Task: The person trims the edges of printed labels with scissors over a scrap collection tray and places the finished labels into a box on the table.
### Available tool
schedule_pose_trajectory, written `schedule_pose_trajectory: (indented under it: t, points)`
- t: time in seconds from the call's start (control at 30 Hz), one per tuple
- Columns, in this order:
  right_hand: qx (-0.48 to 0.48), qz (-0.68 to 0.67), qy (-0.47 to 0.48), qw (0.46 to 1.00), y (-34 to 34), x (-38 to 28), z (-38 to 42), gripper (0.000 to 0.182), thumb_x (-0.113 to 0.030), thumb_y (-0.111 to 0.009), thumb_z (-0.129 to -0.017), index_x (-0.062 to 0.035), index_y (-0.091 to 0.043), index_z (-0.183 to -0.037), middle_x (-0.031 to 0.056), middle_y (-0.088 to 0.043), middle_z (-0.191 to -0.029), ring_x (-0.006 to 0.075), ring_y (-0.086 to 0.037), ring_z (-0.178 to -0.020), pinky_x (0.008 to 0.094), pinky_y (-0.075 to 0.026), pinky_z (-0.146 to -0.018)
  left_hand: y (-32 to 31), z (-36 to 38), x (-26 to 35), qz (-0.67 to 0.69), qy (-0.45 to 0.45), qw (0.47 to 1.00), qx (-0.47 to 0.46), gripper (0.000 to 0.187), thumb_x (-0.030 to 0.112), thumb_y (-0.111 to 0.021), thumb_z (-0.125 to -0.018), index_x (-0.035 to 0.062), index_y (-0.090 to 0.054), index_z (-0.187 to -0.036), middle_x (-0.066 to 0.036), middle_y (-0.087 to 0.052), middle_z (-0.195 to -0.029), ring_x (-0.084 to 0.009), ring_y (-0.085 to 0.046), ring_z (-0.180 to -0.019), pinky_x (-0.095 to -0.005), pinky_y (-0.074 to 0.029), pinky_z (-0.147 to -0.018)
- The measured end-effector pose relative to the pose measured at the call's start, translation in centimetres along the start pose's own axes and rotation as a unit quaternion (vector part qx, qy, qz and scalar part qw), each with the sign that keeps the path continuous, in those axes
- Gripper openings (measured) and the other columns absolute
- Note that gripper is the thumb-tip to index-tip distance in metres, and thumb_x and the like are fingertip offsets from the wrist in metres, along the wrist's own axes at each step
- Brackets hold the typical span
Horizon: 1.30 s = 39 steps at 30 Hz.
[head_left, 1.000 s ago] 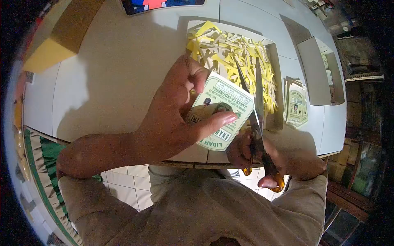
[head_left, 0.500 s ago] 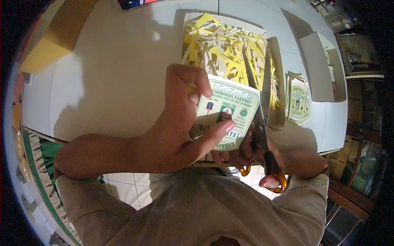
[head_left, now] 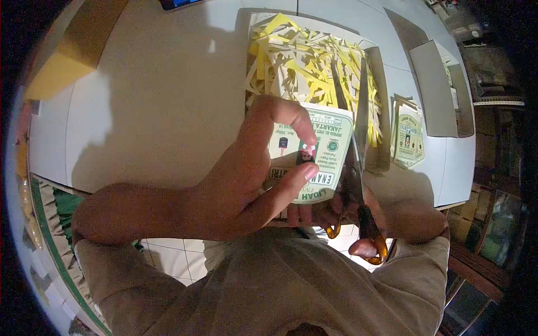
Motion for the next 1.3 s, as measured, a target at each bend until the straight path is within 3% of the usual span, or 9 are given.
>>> schedule_pose_trajectory:
  t: [0.07, 0.13, 0.27, 0.33, 0.57, 0.73, 0.93, 1.03, 1.3]
  points:
    - [-0.034, 0.017, -0.016, 0.999, -0.1, 0.2, 0.0, 0.062, -0.018, -0.063, -0.071, -0.0039, -0.026, -0.119, 0.0075, -0.042, -0.095, 0.0182, -0.045, -0.082, 0.0314, -0.035, -0.071, 0.0, 0.0, -0.1, -0.005, 0.003, 1.0, -0.01, 0.032, -0.002, -0.053, -0.073, 0.0049, -0.034, -0.098, -0.009, -0.041, -0.092, -0.0164, -0.041, -0.087, -0.0326, -0.031, -0.083]
    - [-0.001, -0.07, 0.071, 0.995, -1.0, 0.5, -0.7, 0.076, -0.012, -0.06, -0.074, -0.0051, -0.012, -0.133, 0.0139, -0.033, -0.125, 0.0238, -0.043, -0.11, 0.0388, -0.034, -0.091, -0.1, -0.1, -0.2, 0.034, -0.004, 0.999, -0.031, 0.03, -0.001, -0.053, -0.074, 0.0048, -0.036, -0.097, -0.009, -0.042, -0.092, -0.0163, -0.041, -0.088, -0.0318, -0.031, -0.083]
    - [0.205, -0.147, -0.071, 0.965, -2.1, -1.2, -1.5, 0.076, -0.029, -0.072, -0.052, 0.0006, -0.033, -0.111, 0.0149, -0.048, -0.095, 0.024, -0.051, -0.088, 0.0302, -0.042, -0.073, 0.1, 0.1, 0.2, 0.02, 0.007, 0.999, -0.05, 0.027, 0.0, -0.053, -0.075, 0.0048, -0.037, -0.097, -0.009, -0.042, -0.092, -0.0164, -0.042, -0.088, -0.031, -0.031, -0.083]
    - [-0.06, -0.112, -0.001, 0.992, -0.5, -0.6, -0.6, 0.083, -0.009, -0.058, -0.075, -0.0063, -0.001, -0.135, 0.014, -0.017, -0.137, 0.0269, -0.025, -0.126, 0.0446, -0.018, -0.105, 0.0, 0.2, 0.2, 0.028, 0.01, 0.998, -0.057, 0.026, 0.002, -0.054, -0.076, 0.0045, -0.038, -0.096, -0.009, -0.042, -0.091, -0.0168, -0.042, -0.087, -0.031, -0.031, -0.083]
    - [-0.051, -0.108, 0.03, 0.992, -0.6, 0.4, 0.1, 0.084, -0.01, -0.06, -0.074, -0.0041, -0.001, -0.135, 0.0155, -0.017, -0.137, 0.0276, -0.024, -0.127, 0.0433, -0.019, -0.104, 0.0, 0.2, 0.2, 0.023, -0.006, 0.997, -0.08, 0.025, 0.005, -0.055, -0.077, 0.0048, -0.038, -0.095, -0.007, -0.043, -0.089, -0.0166, -0.042, -0.086, -0.0307, -0.031, -0.081]
    - [-0.093, 0.032, 0.096, 0.991, 0.6, 2.6, 1.1, 0.087, -0.011, -0.061, -0.073, -0.0019, 0.0, -0.135, 0.0166, -0.022, -0.136, 0.0263, -0.024, -0.127, 0.0407, -0.018, -0.103, -0.1, 0.3, 0.3, 0.055, 0.014, 0.995, -0.08, 0.026, 0.005, -0.056, -0.076, 0.0056, -0.038, -0.095, -0.007, -0.043, -0.089, -0.0161, -0.042, -0.085, -0.0302, -0.032, -0.08]
    - [-0.112, -0.042, 0.109, 0.987, 0.6, 3.1, 0.3, 0.087, -0.01, -0.061, -0.073, -0.0034, 0.001, -0.135, 0.0163, -0.021, -0.136, 0.0275, -0.024, -0.127, 0.0419, -0.019, -0.104, -0.1, 0.3, 0.3, 0.054, 0.003, 0.995, -0.083, 0.028, 0.005, -0.056, -0.076, 0.0059, -0.037, -0.096, -0.007, -0.043, -0.089, -0.0164, -0.042, -0.086, -0.0309, -0.033, -0.08]
    - [0.003, -0.149, 0.096, 0.984, -1.2, 2.3, 0.3, 0.087, -0.01, -0.06, -0.073, -0.0039, 0.001, -0.135, 0.0163, -0.022, -0.136, 0.0283, -0.026, -0.126, 0.042, -0.02, -0.103, 0.1, 0.4, 0.2, 0.059, 0.017, 0.993, -0.097, 0.028, 0.005, -0.057, -0.076, 0.0059, -0.037, -0.096, -0.008, -0.043, -0.09, -0.0165, -0.043, -0.086, -0.0308, -0.033, -0.08]
    - [0.011, -0.096, 0.007, 0.995, -0.9, -0.3, 0.4, 0.085, -0.009, -0.061, -0.072, 0.0006, -0.003, -0.134, 0.018, -0.03, -0.129, 0.0285, -0.035, -0.119, 0.0401, -0.026, -0.099, 0.1, 0.2, 0.3, 0.05, 0.001, 0.994, -0.095, 0.027, 0.004, -0.055, -0.076, 0.0048, -0.037, -0.096, -0.008, -0.042, -0.09, -0.0167, -0.042, -0.084, -0.0308, -0.033, -0.079]
Point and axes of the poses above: each hand's wrist, its own z-axis away from the middle knuckle, its own y-axis out of the back of the hand, x = y × z, the point moved 1 cm from there along -z, towards the middle knuckle
